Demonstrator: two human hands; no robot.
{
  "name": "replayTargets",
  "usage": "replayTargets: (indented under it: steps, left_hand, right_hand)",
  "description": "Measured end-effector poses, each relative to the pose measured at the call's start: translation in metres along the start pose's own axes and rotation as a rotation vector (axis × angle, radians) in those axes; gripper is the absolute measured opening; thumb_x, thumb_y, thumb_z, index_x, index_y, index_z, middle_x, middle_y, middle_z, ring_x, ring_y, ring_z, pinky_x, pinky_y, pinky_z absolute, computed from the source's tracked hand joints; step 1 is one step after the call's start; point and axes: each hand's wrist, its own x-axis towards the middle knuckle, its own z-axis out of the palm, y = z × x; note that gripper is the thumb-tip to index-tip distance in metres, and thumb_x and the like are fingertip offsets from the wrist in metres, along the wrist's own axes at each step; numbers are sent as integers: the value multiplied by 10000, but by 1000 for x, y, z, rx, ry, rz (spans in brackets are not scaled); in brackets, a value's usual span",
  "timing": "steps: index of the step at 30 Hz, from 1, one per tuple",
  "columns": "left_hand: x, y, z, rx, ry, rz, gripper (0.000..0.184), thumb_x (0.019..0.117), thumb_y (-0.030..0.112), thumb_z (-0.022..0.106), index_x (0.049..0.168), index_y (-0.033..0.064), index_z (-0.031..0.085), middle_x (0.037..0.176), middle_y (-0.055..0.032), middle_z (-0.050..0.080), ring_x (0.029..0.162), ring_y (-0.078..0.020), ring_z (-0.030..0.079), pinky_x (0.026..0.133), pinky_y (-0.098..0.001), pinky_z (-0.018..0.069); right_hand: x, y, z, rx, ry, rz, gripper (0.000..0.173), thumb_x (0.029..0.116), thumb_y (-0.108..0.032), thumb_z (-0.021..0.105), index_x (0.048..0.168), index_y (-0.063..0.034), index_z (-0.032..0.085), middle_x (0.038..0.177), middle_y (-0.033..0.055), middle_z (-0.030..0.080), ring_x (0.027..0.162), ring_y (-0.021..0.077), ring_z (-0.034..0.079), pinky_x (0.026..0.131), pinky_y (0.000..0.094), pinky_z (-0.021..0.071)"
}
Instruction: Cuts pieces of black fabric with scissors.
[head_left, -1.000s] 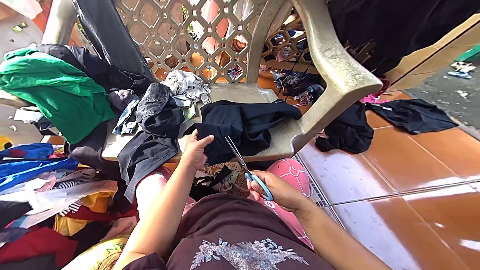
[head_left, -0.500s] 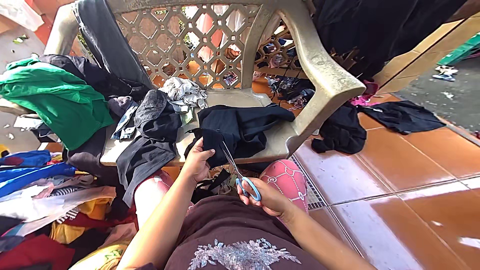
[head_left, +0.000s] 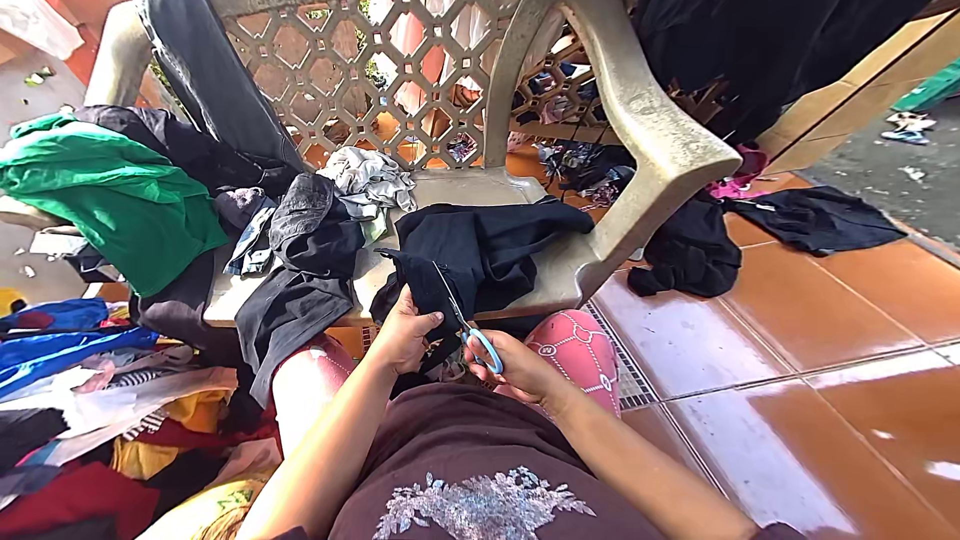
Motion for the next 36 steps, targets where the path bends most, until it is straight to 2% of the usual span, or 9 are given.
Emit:
replayTargets:
  steps: [7, 10, 12, 15, 18, 22, 27, 32, 36]
  left_hand:
    - [-2, -2, -2, -23, -24, 13, 707, 929, -195, 470, 1523, 70, 192, 1308, -132, 590, 1112, -204, 670, 959, -396, 571]
    - [-2, 0, -2, -86, -24, 28, 528, 1035, -5, 446, 1510, 65, 226, 1264, -139, 612, 1105, -217, 670, 970, -419, 566]
    - [2, 3, 0, -112, 68, 49, 387, 1083, 94, 424, 1453, 24, 337, 1203, -139, 639, 1076, -203, 670, 966, -404, 559]
    - [9, 5, 0, -101, 192, 87, 278, 1031, -33, 495, 1307, -26, 461, 1081, -132, 670, 963, -187, 695, 898, -374, 584]
    - [6, 5, -4, -129, 148, 80, 254, 997, -90, 507, 1235, -4, 482, 1011, -106, 692, 912, -182, 710, 865, -371, 598]
    - [1, 3, -3, -135, 82, 40, 291, 974, -114, 526, 1231, 12, 472, 1009, -99, 700, 919, -184, 715, 870, -370, 600]
    - [2, 10, -10, -98, 43, 35, 298, 938, -146, 551, 1194, 1, 508, 997, -97, 715, 914, -183, 719, 875, -371, 601]
    - [3, 15, -14, -88, 17, 22, 317, 925, -150, 551, 1192, 15, 510, 1000, -96, 714, 916, -187, 719, 873, -374, 602]
    - [2, 17, -18, -84, -29, 17, 315, 908, -149, 554, 1170, 23, 525, 991, -90, 723, 917, -181, 723, 872, -368, 604]
  right_hand:
    - [-2, 7, 4, 63, 47, -55, 220, 1042, -158, 487, 838, -139, 566, 667, -107, 564, 524, -36, 492, 519, 118, 425]
    - [-3, 7, 3, 8, 37, -32, 205, 1043, -177, 507, 851, -135, 566, 647, -110, 546, 518, -34, 485, 518, 121, 418]
    - [-5, 9, 3, -26, 25, -25, 191, 1032, -195, 524, 856, -136, 568, 621, -119, 540, 506, -37, 483, 510, 125, 406]
    - [-6, 13, 4, -21, 10, -27, 170, 1012, -203, 549, 855, -142, 574, 621, -123, 552, 517, -37, 502, 529, 126, 426]
    - [-7, 12, 7, 14, 7, -26, 152, 993, -192, 559, 851, -142, 580, 615, -121, 563, 512, -38, 503, 517, 123, 416]
    - [-7, 7, 8, 27, -23, -24, 156, 1015, -244, 518, 907, -136, 548, 658, -121, 545, 527, -48, 487, 508, 106, 395]
    - [-6, 10, 6, 10, -29, -59, 194, 983, -313, 572, 855, -167, 561, 662, -132, 548, 536, -45, 494, 528, 117, 416]
    - [-6, 14, 8, 15, 6, -81, 164, 984, -214, 583, 828, -164, 580, 624, -135, 550, 511, -42, 492, 519, 122, 422]
    - [-6, 16, 5, 30, -16, -68, 151, 956, -208, 610, 811, -172, 592, 608, -133, 560, 504, -40, 504, 513, 122, 428]
